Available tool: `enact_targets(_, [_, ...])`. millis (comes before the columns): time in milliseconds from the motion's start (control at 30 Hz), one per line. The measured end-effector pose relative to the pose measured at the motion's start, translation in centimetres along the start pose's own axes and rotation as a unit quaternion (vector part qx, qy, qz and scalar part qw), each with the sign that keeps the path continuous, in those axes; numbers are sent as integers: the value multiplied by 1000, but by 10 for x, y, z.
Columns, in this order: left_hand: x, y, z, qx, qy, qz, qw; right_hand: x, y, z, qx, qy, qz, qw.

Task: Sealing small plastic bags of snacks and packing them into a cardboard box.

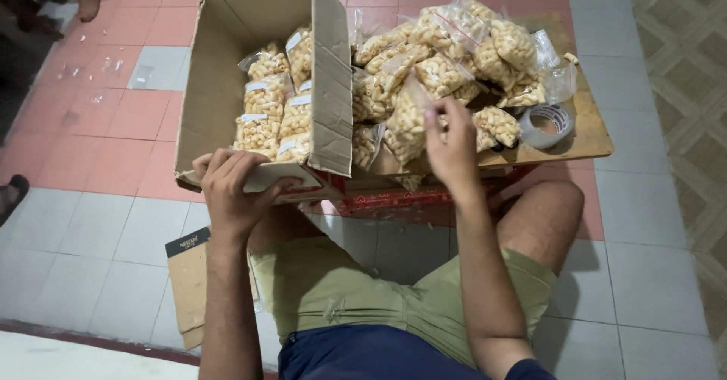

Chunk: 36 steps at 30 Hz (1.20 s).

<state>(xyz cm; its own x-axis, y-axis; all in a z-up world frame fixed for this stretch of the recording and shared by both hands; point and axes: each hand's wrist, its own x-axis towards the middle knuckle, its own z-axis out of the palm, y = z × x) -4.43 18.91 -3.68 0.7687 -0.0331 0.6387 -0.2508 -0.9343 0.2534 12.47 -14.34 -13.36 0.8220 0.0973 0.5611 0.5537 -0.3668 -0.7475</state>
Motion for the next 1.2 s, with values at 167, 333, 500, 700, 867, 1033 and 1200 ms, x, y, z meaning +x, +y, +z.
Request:
enact_targets(167, [6, 14, -6, -19, 1, -6, 1000, 7, -58, -34, 204, 65, 106, 971])
enact_targets(333, [4, 3, 0, -10, 8, 1, 1000, 8, -1, -28, 395, 151, 160, 892])
enact_targets(500, [6, 4, 1, -9, 13, 8, 1000, 10, -1, -31, 427, 201, 181, 863])
enact_targets(700, [7, 7, -2, -14, 12, 7, 1000, 12, 14, -34, 431, 249, 147, 855])
enact_targets(867, [14, 17, -18, -33, -25, -32, 999, 11, 10, -38, 421, 222, 130, 870])
enact_targets(1033, [32, 44, -26, -140, -19, -82, 987, 6, -62, -45, 409, 212, 103, 881])
enact_targets(1200, [45, 120, -8, -376, -93, 16, 922, -20, -118, -53, 500, 1, -28, 865])
